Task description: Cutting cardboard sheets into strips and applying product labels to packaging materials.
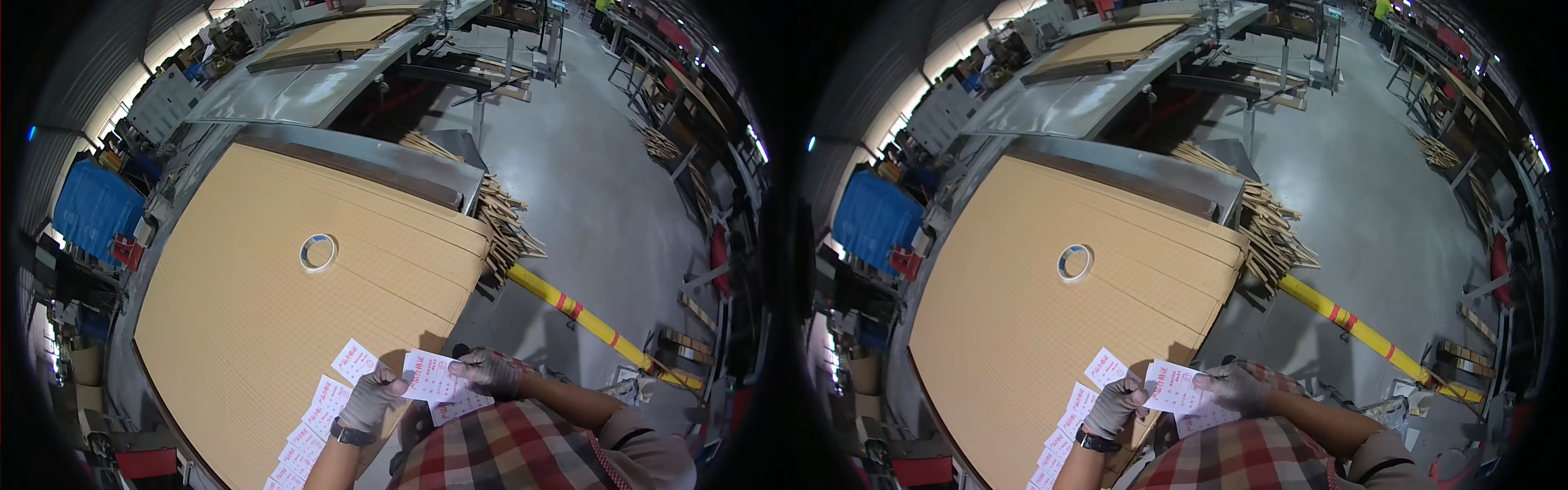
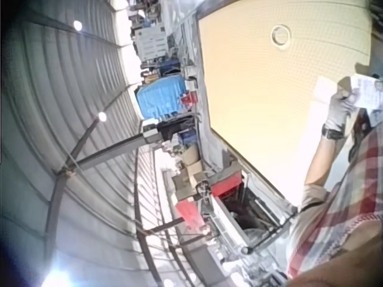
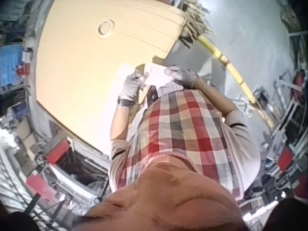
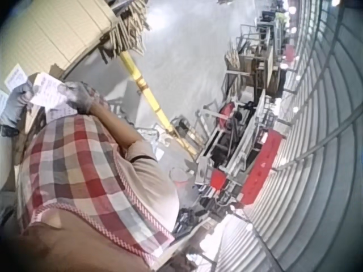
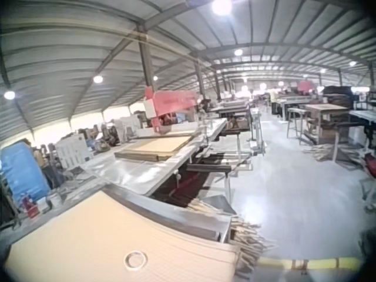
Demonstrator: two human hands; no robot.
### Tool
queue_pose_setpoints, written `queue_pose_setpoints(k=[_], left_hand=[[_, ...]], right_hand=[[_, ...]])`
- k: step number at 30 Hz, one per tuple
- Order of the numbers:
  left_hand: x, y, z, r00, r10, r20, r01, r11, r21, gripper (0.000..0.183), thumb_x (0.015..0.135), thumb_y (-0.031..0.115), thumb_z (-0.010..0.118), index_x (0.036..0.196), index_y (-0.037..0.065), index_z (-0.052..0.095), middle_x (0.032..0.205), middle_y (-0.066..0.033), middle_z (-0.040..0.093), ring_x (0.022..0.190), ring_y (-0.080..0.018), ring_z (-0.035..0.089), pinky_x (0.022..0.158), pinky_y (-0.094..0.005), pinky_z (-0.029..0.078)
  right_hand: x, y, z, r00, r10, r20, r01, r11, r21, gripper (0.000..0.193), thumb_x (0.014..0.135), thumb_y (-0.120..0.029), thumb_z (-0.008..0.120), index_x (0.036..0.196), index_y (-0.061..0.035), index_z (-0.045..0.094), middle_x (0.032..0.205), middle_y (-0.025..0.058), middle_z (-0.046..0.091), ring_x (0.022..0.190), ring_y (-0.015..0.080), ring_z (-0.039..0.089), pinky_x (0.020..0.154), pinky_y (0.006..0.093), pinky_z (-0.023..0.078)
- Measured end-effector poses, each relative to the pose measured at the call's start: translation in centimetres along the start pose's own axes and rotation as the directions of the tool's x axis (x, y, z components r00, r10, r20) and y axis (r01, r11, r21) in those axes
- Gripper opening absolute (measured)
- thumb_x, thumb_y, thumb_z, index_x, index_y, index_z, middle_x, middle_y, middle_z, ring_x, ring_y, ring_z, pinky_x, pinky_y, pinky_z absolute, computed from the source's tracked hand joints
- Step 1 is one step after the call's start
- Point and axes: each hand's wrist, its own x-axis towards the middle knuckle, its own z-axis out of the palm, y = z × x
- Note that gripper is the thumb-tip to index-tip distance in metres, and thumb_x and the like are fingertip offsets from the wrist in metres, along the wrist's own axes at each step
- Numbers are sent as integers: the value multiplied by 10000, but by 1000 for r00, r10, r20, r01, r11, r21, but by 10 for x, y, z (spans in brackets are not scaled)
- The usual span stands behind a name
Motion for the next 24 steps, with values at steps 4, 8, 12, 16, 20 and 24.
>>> queue_pose_setpoints(k=[4, 8, 12, 16, 20, 24], left_hand=[[17, -11, -10, 996, 6, 93, 6, 992, -128, 447, 800, 492, 678, 829, 48, 632, 652, -10, 590, 588, -90, 543, 492, -232, 429], [22, 18, 5, 994, -104, 22, 106, 992, -68, 453, 849, 501, 615, 858, 51, 662, 660, 13, 575, 609, -85, 521, 550, -214, 424], [26, 27, 0, 987, -132, 96, 128, 991, 49, 396, 848, 422, 658, 900, 30, 684, 694, 22, 578, 606, -80, 468, 580, -216, 396], [24, 46, 13, 983, -179, 46, 175, 982, 71, 343, 827, 348, 699, 903, 14, 677, 746, -17, 637, 629, -92, 540, 582, -227, 432], [27, 50, 15, 984, -172, 42, 176, 974, -145, 260, 824, 264, 711, 856, 10, 660, 750, -22, 645, 629, -90, 555, 574, -219, 440], [49, 41, -8, 979, 40, -198, -61, 993, -101, 228, 822, 221, 703, 859, 8, 631, 705, -30, 640, 606, -137, 571, 550, -259, 453]], right_hand=[[0, 4, -11, 991, 109, 79, -104, 993, -64, 342, 954, -323, 501, 1055, -23, 630, 742, -53, 561, 603, 11, 442, 552, 191, 368], [2, 5, -17, 986, 127, 112, -136, 988, 71, 329, 954, -307, 501, 1063, -22, 623, 716, -75, 535, 594, 11, 436, 546, 184, 357], [10, 14, -31, 984, 76, 163, -64, 995, -81, 340, 953, -296, 500, 1111, -14, 605, 725, -73, 547, 582, 10, 437, 535, 182, 357], [8, -9, -36, 976, -52, 213, 68, 995, -69, 352, 955, -292, 497, 1152, -18, 594, 724, -65, 543, 588, 15, 426, 529, 189, 358], [8, -18, -49, 966, 71, 248, -31, 987, -160, 348, 958, -300, 494, 1127, -19, 610, 709, -62, 528, 602, 20, 426, 531, 197, 359], [20, 11, -67, 965, -50, 257, 104, 975, -199, 324, 951, -287, 514, 1092, -17, 625, 696, -62, 522, 573, 19, 417, 511, 193, 345]])
